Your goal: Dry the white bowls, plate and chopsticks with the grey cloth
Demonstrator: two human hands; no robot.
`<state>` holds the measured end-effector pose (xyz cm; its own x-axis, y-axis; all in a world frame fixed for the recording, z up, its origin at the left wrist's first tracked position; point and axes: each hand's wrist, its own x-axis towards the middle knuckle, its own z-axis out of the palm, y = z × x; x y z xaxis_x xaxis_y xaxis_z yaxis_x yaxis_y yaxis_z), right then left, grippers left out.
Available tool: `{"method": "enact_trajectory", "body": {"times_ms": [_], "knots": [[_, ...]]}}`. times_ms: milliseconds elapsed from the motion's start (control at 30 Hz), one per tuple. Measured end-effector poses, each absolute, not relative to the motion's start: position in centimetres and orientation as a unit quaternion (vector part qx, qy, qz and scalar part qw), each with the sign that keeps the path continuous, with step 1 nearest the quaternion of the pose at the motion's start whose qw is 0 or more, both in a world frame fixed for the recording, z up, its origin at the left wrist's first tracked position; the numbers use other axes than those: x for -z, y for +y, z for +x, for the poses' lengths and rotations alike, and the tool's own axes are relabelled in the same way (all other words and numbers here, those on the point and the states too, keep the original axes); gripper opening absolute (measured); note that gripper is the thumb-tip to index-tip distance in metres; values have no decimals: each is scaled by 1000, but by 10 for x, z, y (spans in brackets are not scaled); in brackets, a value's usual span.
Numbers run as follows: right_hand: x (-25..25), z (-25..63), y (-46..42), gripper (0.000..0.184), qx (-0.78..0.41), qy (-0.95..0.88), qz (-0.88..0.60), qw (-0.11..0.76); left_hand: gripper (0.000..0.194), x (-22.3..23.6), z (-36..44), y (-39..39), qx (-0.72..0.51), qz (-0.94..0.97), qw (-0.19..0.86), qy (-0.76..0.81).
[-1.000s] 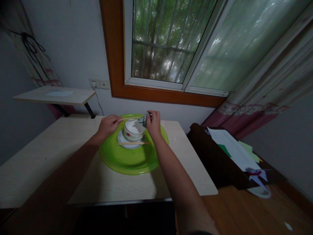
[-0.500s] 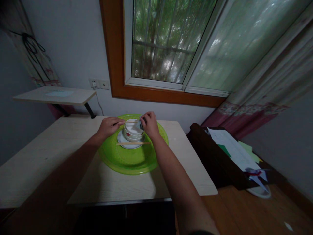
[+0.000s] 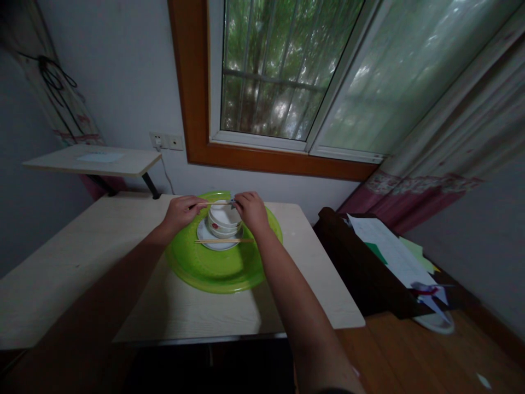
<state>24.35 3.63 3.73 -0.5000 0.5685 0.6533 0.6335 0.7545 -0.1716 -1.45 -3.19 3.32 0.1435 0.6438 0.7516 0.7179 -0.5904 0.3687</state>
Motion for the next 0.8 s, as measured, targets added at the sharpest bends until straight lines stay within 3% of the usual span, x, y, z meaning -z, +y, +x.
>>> {"method": "enact_trajectory", "body": {"times_ms": [233, 367, 633, 800], "knots": [[-41, 250, 36, 25, 96, -753, -416, 501, 27, -33, -15, -31, 484, -742, 61, -460], [-42, 254, 36, 28, 60, -706, -442, 550, 23, -32, -16, -32, 502, -713, 77, -483], [-36, 259, 43, 32, -150, -598, -467, 634, 24, -33, -15, -33, 507, -700, 94, -495], [-36, 243, 35, 37, -379, -591, -369, 610, 28, -33, -12, -33, 467, -754, 101, -451]]}}
